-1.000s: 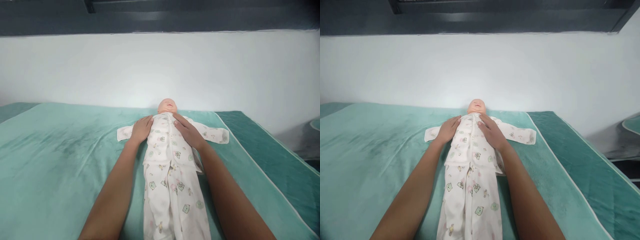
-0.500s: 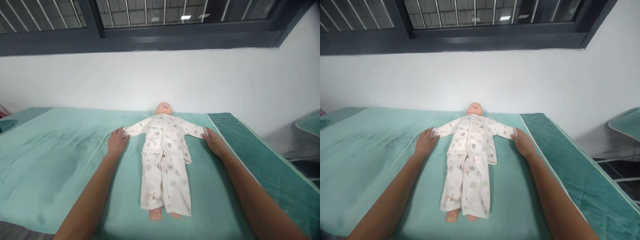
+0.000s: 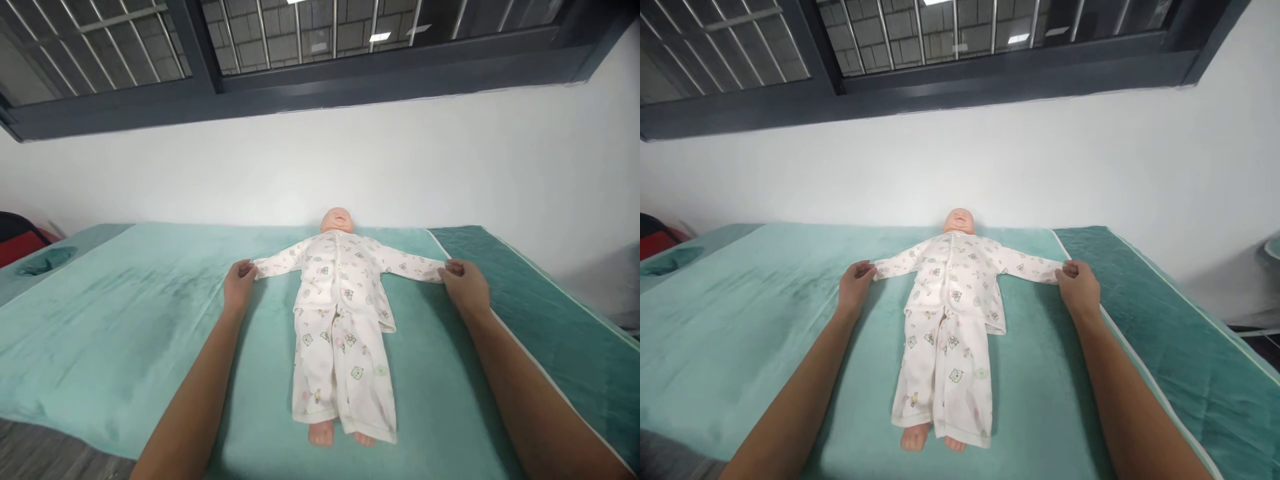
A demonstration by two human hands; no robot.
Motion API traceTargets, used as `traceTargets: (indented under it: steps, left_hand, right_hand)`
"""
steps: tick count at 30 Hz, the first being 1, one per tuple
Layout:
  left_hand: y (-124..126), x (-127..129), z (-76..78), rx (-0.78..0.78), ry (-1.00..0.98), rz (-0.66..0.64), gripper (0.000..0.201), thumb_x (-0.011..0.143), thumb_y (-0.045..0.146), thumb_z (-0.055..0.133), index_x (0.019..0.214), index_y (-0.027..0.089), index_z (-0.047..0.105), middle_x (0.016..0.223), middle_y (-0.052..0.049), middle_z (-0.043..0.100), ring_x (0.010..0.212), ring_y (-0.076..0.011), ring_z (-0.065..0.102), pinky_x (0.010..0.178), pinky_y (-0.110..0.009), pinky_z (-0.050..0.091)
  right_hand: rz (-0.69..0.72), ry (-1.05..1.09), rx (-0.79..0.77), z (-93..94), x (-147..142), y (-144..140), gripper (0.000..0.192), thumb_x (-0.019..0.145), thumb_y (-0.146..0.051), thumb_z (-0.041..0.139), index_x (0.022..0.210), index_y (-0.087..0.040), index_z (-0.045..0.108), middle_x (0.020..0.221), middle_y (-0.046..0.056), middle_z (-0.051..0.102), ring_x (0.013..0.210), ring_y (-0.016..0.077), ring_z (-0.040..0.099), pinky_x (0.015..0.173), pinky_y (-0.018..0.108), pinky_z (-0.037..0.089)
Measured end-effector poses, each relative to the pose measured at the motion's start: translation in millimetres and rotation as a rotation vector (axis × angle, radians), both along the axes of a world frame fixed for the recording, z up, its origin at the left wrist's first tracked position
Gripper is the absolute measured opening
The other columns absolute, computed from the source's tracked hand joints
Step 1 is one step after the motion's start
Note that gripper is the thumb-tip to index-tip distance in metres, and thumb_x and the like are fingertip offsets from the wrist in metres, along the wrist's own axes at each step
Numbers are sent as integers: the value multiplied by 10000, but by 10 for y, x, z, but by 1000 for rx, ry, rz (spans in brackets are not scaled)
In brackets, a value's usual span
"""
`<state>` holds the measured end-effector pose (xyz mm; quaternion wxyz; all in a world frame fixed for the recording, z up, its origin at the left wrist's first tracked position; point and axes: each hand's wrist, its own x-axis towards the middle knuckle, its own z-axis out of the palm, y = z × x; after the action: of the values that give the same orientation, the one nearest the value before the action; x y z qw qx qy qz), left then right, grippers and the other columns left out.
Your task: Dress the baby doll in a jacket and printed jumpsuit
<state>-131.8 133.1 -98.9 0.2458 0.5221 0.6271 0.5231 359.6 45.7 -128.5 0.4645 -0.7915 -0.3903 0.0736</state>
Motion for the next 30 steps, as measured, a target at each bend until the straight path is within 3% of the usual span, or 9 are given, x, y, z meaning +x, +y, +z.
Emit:
traceTargets:
  steps: [5, 11, 15, 21, 27, 30]
  left_hand:
    - [58, -8, -13, -10, -15, 48, 396, 772, 330, 596, 1120, 142, 598, 1067, -111, 713, 919, -186, 670, 842, -310, 521]
    - [126, -22, -32, -76, 81, 106, 362, 683, 394, 701, 946, 147, 666, 940, -126, 708, 913, -266, 638, 896, -410, 462]
    - [176, -22, -51, -73, 63, 78, 337, 670, 348, 704, 956, 171, 678, 877, -77, 697, 845, -226, 628, 834, -356, 469]
    - [190, -23, -53, -2, -118, -6, 392, 683, 331, 665, 1032, 153, 647, 890, -48, 661, 767, -146, 603, 716, -268, 482]
    - [254, -19, -13, 18, -532, -215, 527, 611, 318, 767, 1071, 119, 604, 803, -28, 641, 716, -133, 605, 719, -280, 497]
    - [349, -33, -34, 1, -530, -257, 581, 578, 314, 811, 1095, 127, 623, 816, -30, 666, 702, -134, 608, 685, -267, 474]
  right_hand:
    - [64, 147, 120, -29, -56, 53, 389, 717, -284, 623, 1091, -180, 597, 1072, 121, 702, 916, 223, 686, 850, 358, 536]
    - [34, 67, 36, -31, -96, 38, 385, 711, -317, 631, 1069, -177, 621, 1044, 146, 706, 877, 261, 679, 823, 396, 520]
    - [11, -97, -51, -27, -99, 30, 380, 717, -332, 618, 1064, -182, 651, 1033, 156, 711, 916, 302, 659, 869, 424, 485]
    - [69, -126, -33, -47, -59, 49, 406, 732, -269, 533, 1107, -182, 664, 1083, 152, 707, 967, 313, 656, 870, 407, 477]
    - [105, -138, -56, -60, -52, 160, 435, 744, -235, 492, 1138, -193, 671, 1153, 140, 691, 1045, 304, 633, 863, 375, 463]
    - [81, -150, -77, -69, -29, 211, 432, 750, -248, 495, 1137, -203, 680, 1130, 124, 697, 1012, 298, 628, 823, 366, 448]
